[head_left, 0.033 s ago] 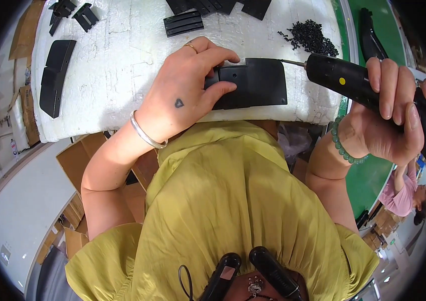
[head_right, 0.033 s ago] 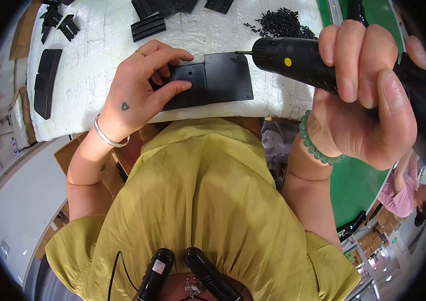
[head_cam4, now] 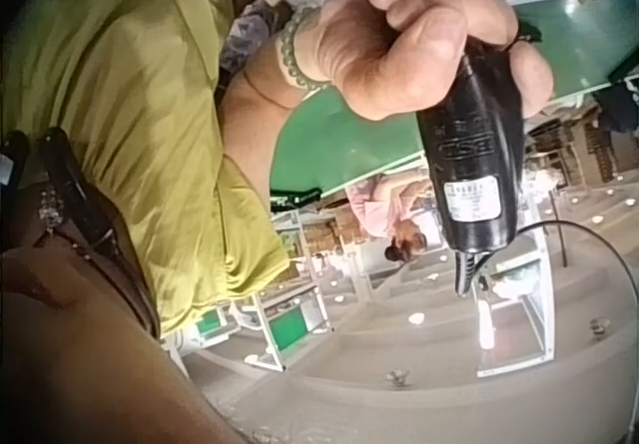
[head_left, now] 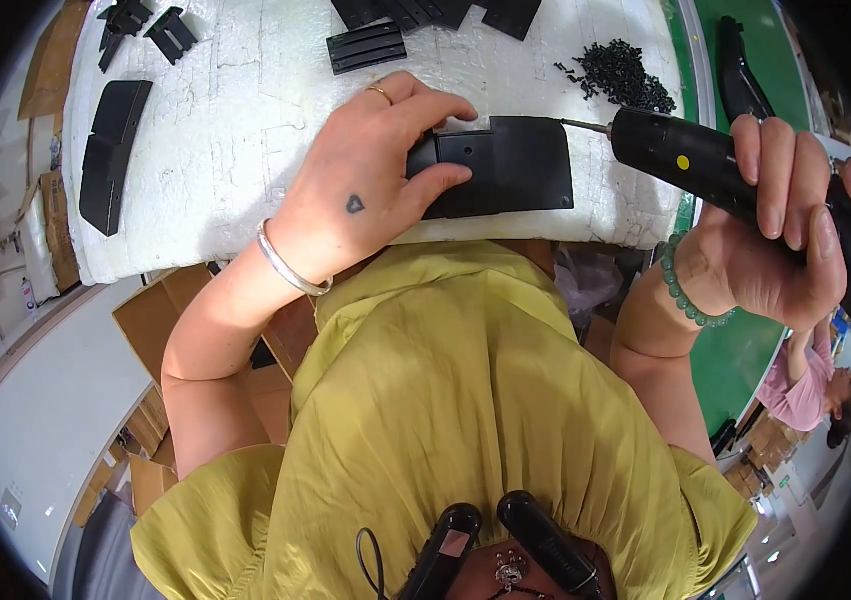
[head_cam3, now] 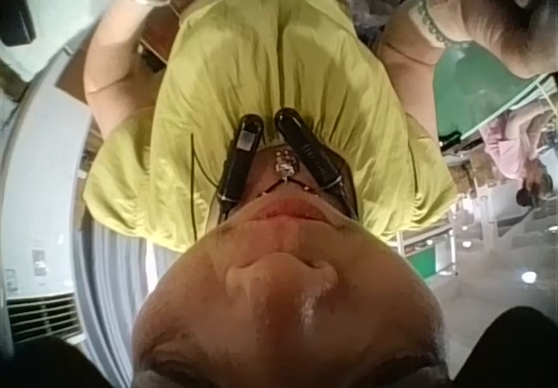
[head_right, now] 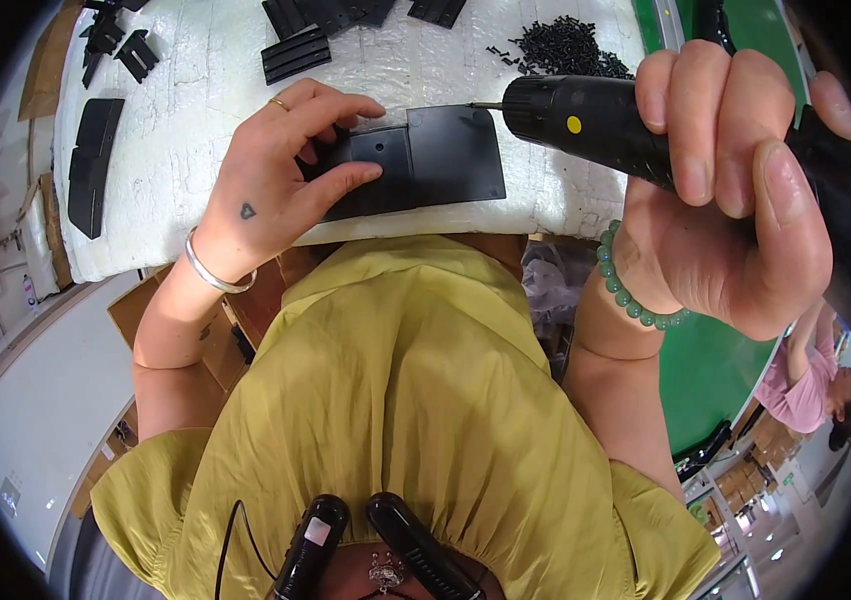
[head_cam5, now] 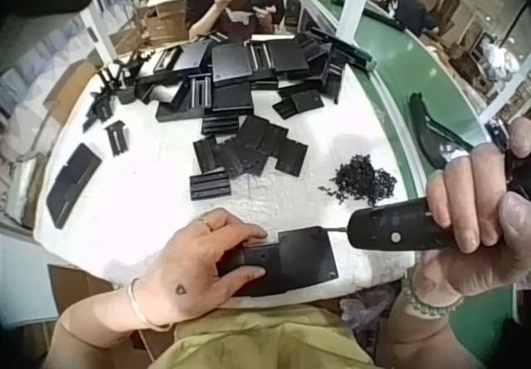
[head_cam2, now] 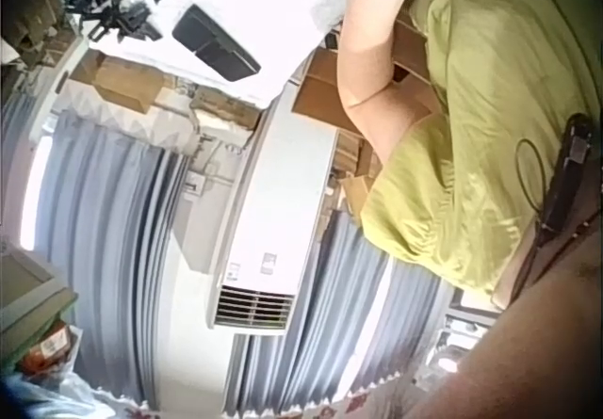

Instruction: Assembling small plastic components using an electric screwdriver on an assembly line.

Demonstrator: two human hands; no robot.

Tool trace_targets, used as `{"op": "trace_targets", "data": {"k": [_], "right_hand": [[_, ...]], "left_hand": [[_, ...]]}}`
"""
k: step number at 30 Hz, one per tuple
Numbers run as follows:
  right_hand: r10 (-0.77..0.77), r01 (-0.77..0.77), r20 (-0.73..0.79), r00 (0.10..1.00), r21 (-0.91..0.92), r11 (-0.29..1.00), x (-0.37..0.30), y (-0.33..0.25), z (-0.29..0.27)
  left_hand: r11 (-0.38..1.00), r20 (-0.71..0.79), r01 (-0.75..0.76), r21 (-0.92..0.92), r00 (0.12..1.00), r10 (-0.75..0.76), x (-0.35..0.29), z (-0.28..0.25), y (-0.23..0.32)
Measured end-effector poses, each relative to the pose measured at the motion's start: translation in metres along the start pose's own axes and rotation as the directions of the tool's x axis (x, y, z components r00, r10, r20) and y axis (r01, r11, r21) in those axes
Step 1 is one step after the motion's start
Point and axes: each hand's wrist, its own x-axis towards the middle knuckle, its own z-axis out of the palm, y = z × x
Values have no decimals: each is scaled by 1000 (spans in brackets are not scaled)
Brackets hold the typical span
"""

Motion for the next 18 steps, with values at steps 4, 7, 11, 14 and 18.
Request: {"op": "trace_targets", "data": {"k": [4, 7, 11, 14, 18], "right_hand": [[-4, 3, 21, 1000, 37, 999, -3, -1, 4], [-32, 25, 150, 988, 47, 999, -6, 0, 7], [-42, 48, 349, 936, -9, 999, -7, 0, 23], [-21, 24, 344, 939, -4, 1000, -11, 5, 40], [41, -5, 316, 948, -114, 993, -13, 11, 48]], "left_hand": [[957, -66, -114, 268, 988, 136, 5, -7, -1], [961, 37, -16, 275, 999, 6, 4, -2, -3], [988, 213, 109, 112, 968, -132, 13, 2, -6], [989, 189, 92, 112, 975, -112, 18, 6, -3], [981, 205, 141, 129, 965, -166, 20, 6, -6]]}}
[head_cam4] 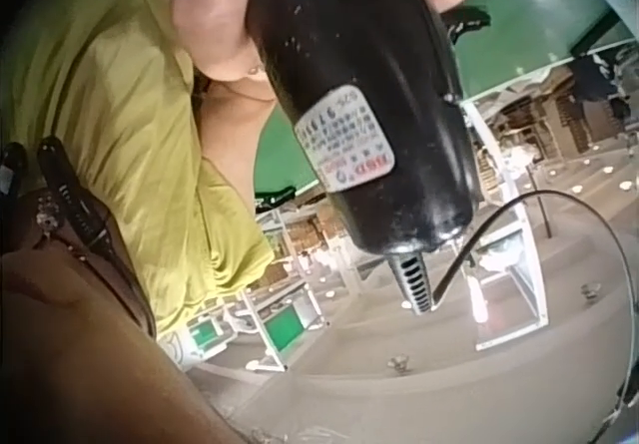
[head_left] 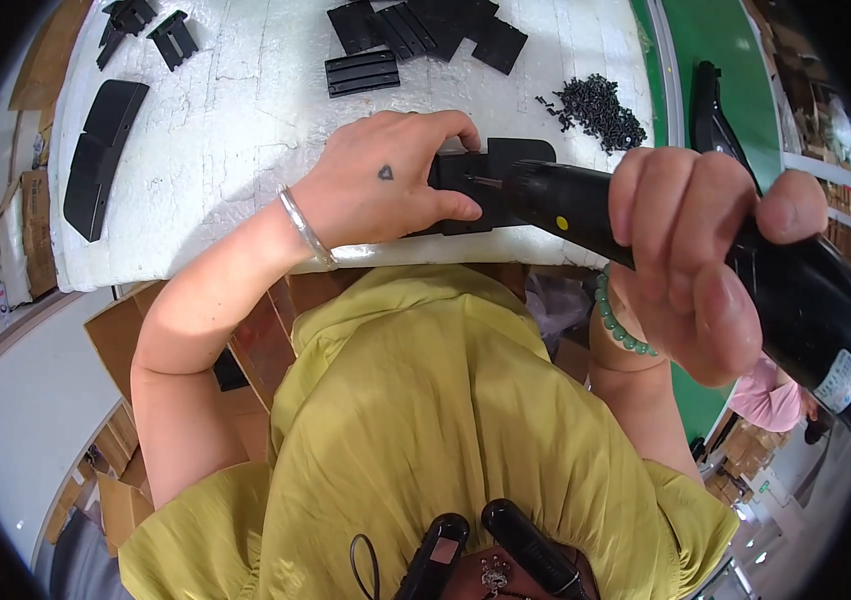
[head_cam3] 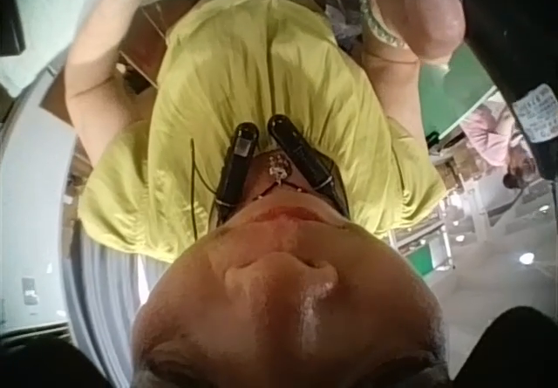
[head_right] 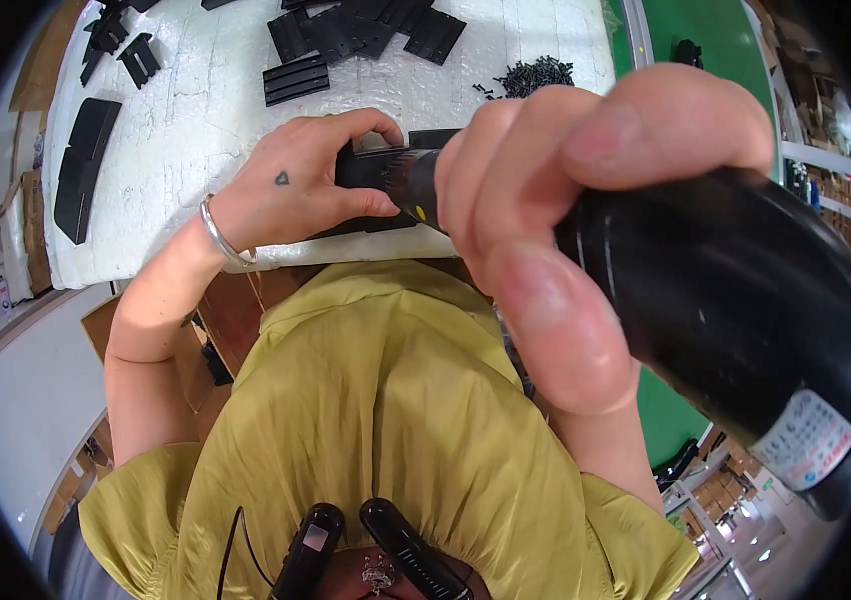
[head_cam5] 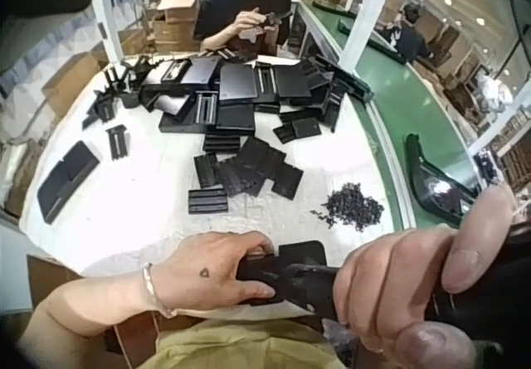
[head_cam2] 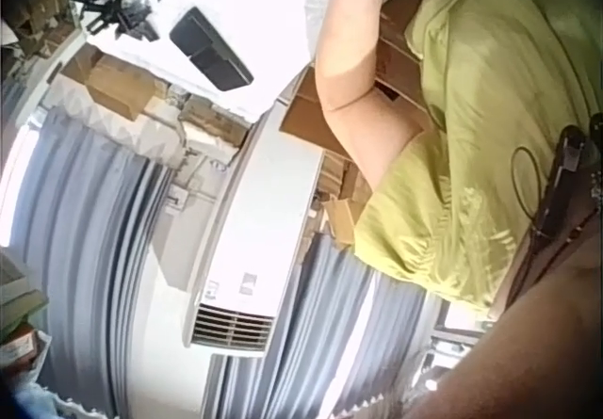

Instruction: Assembling small plastic components using an electric screwdriver on an assembly line.

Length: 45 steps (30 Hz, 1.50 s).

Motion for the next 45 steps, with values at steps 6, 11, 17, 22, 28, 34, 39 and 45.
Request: {"op": "trace_targets", "data": {"k": [6, 11, 17, 22, 28, 34, 39, 45], "right_hand": [[14, -4, 128, 992, -77, 997, 9, 10, -2], [73, -52, 156, 985, -134, 990, 16, 9, 5], [134, -107, 145, 980, -179, 978, 23, 16, 23], [127, -103, 125, 984, -184, 978, 24, 17, 21], [105, -84, 107, 989, -184, 979, 26, 17, 19], [-96, 78, -262, 960, -79, 994, 48, 24, -26], [-76, 18, -375, 924, -156, 988, 55, 41, -62], [-34, -38, -404, 914, -169, 985, 48, 57, -66]], "left_hand": [[1000, 10, -13, -16, 1000, 13, 1, 0, -4], [1000, 41, -11, -13, 999, 12, 7, 0, -2], [1000, 9, -16, -7, 1000, 16, 0, 2, -10], [999, 36, -32, -35, 999, 33, 3, -1, -5], [998, 62, -51, -43, 997, 53, 5, -4, -1], [1000, 25, 10, -16, 1000, -9, -6, -9, -7], [977, -234, -211, 2, 950, 206, 0, -23, -9], [969, -234, -247, -1, 942, 240, 18, -20, -9]]}}
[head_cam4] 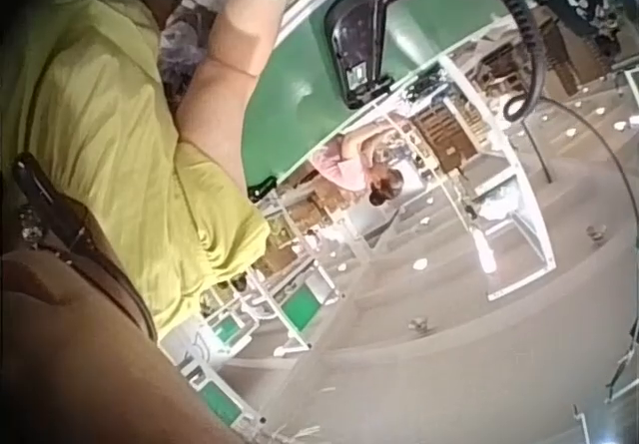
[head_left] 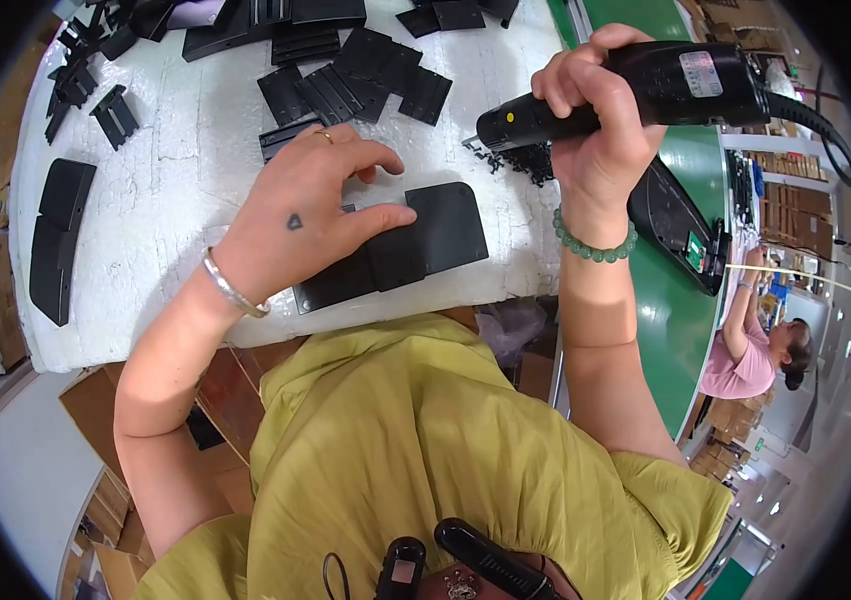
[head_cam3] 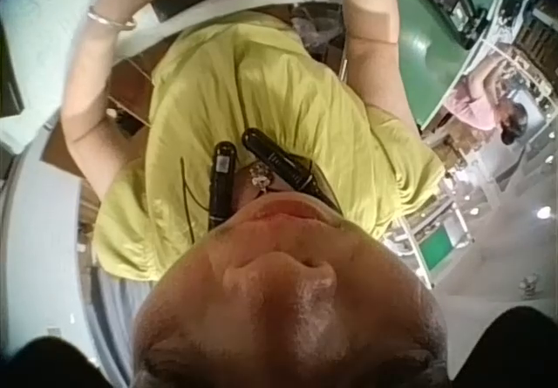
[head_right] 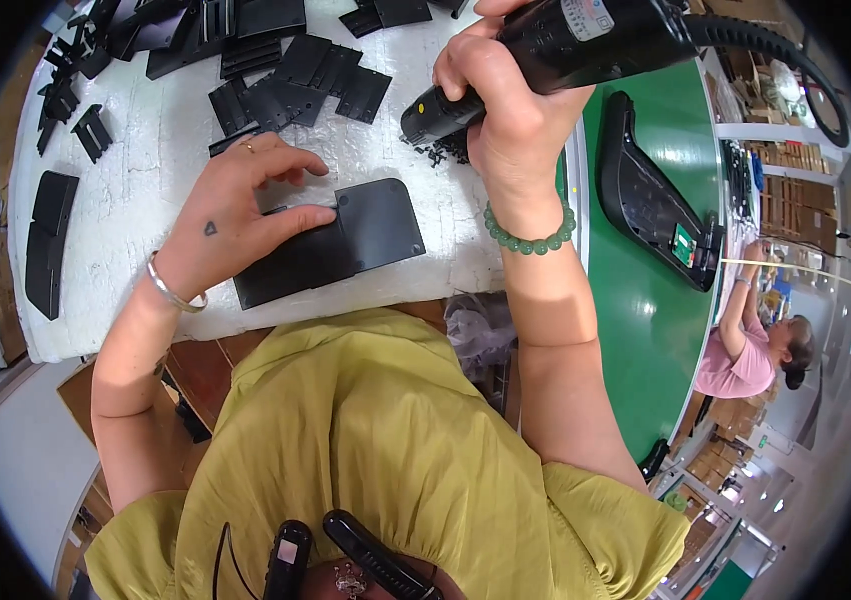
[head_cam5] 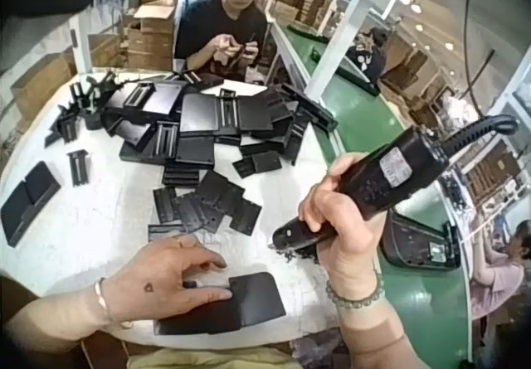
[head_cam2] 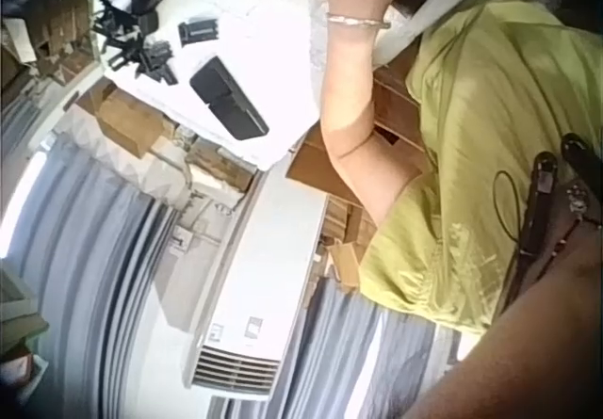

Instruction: Assembling small plastic components using an electric screwdriver on an assembly line.

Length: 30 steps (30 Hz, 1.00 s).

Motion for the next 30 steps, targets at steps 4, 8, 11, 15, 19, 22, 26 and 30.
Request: {"op": "trace_targets", "data": {"k": [4, 8, 11, 15, 19, 22, 26, 30], "right_hand": [[-3, 4, -8, 1000, 67, 998, -2, -11, 2], [-88, 76, 62, 994, 170, 983, -2, -23, -6], [-116, 110, 22, 993, 203, 973, -4, -35, -6], [-158, 137, 82, 984, 220, 966, -8, -51, -12], [-165, 116, 189, 968, 250, 961, -15, -65, -13], [-199, 120, 320, 926, 250, 961, -21, -73, -14], [-192, 136, 349, 917, 178, 974, -30, -85, -8], [-177, 113, 377, 909, 186, 976, -36, -86, -2]], "left_hand": [[1000, -14, -1, 30, 1000, 1, 16, 9, -3], [995, -72, -82, 54, 994, 86, 46, 26, -7], [974, -126, -219, 59, 966, 225, 60, 37, -6], [963, -161, -271, 2, 950, 268, 62, 35, 5], [967, -120, -187, -173, 978, 168, 58, 32, 11], [947, -42, -107, -302, 994, 99, 53, 28, 13], [927, -42, -133, -351, 991, 127, 39, 29, 18], [943, -78, -245, -227, 969, 233, 23, 25, 19]]}}
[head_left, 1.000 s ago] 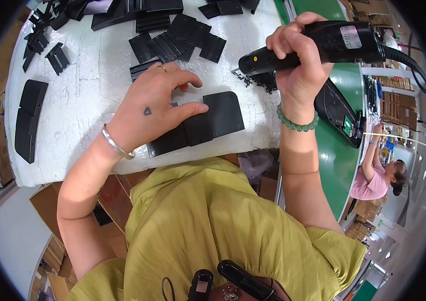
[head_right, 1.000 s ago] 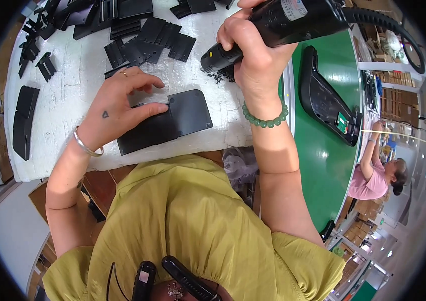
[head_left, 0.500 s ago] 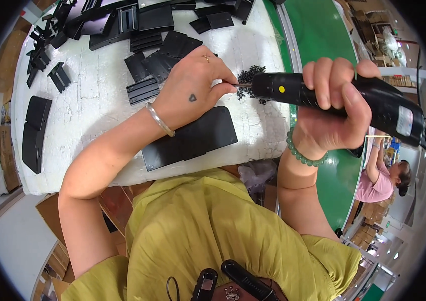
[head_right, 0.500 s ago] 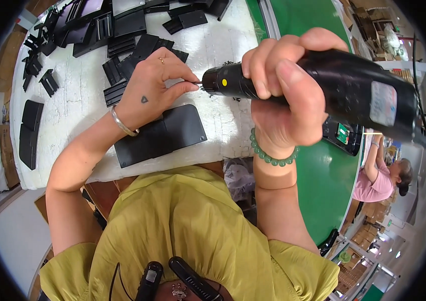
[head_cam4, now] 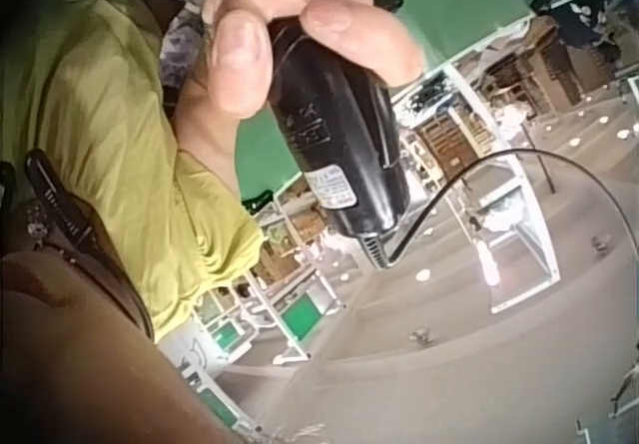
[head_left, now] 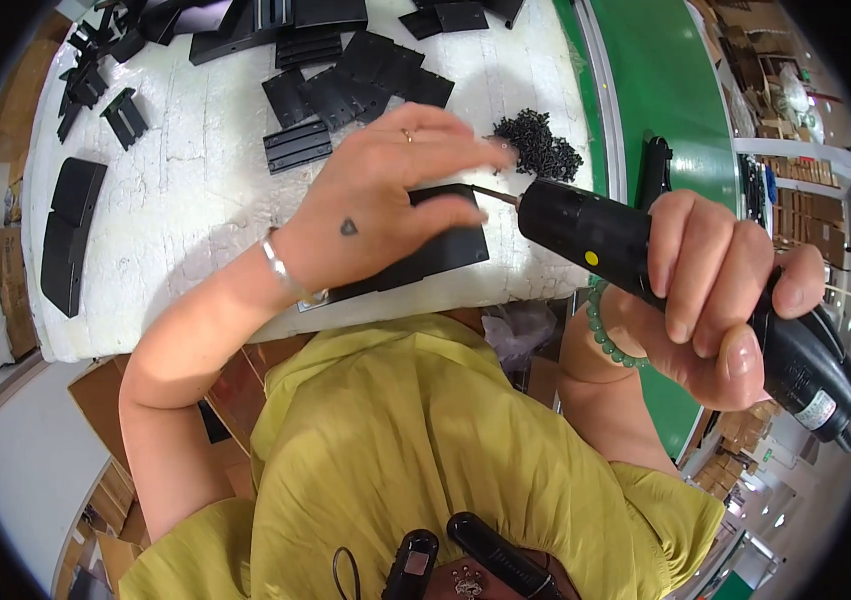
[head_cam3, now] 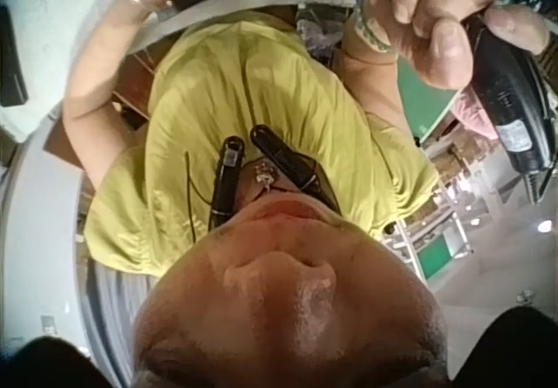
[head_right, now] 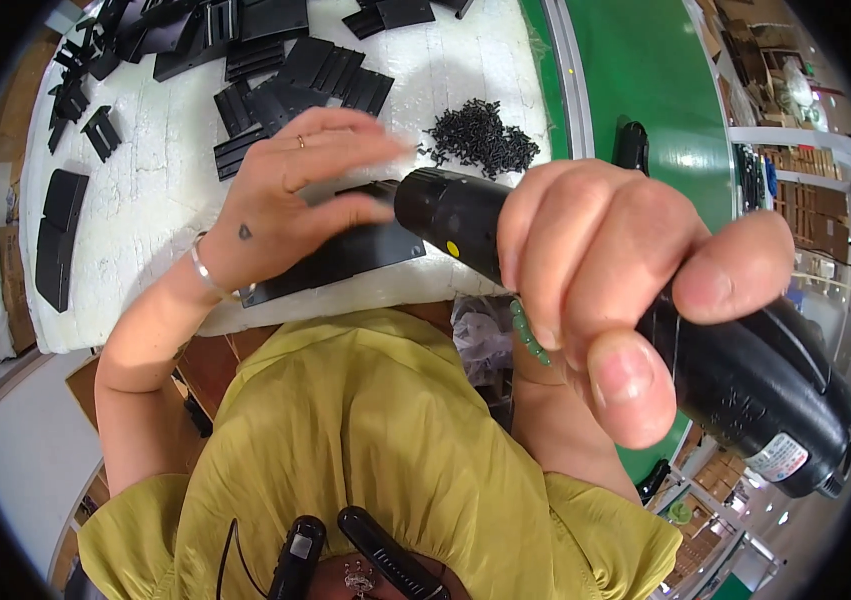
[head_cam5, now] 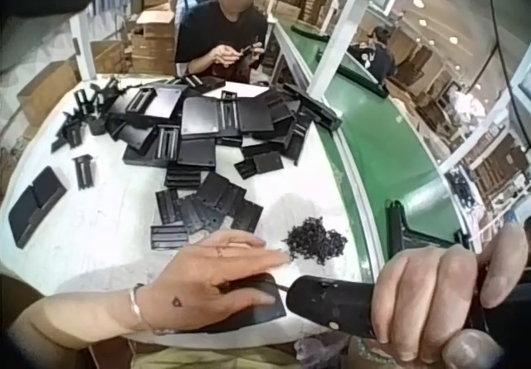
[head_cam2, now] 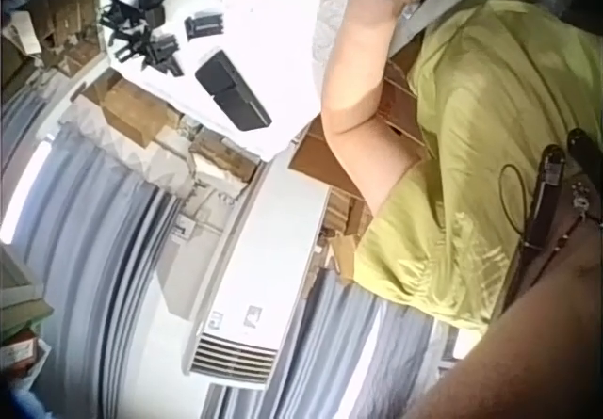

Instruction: Assembling small plastic components using an electric screwdriver on an assembly line.

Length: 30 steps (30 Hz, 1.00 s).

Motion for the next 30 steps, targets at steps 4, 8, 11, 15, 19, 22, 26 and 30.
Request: {"op": "trace_targets", "data": {"k": [4, 8, 11, 15, 19, 22, 26, 30], "right_hand": [[63, -62, 27, 998, -17, 998, -3, 3, 8], [143, -144, 66, 988, 16, 989, -17, 5, 24], [196, -197, 100, 975, 6, 980, -21, 10, 36], [230, -229, 151, 961, -25, 973, -22, 10, 41], [258, -251, 204, 944, -59, 966, -22, 12, 45], [284, -270, 238, 929, -92, 959, -21, 13, 47], [267, -258, 217, 939, -67, 964, -25, 23, 59], [315, -284, 283, 906, -144, 948, -20, 20, 60]], "left_hand": [[987, -98, 121, 105, 989, -111, -20, -27, 7], [896, -30, 280, 344, 957, -287, -40, -30, 7], [876, 24, 253, 410, 957, -288, -55, -21, 2], [896, 68, 235, 377, 958, -280, -58, -17, -2], [909, 56, 262, 324, 954, -295, -60, -16, -3], [922, 49, 221, 319, 967, -249, -59, -13, -6], [906, 21, 259, 336, 959, -282, -65, -14, -6], [908, 6, 273, 318, 957, -289, -65, -11, -5]]}}
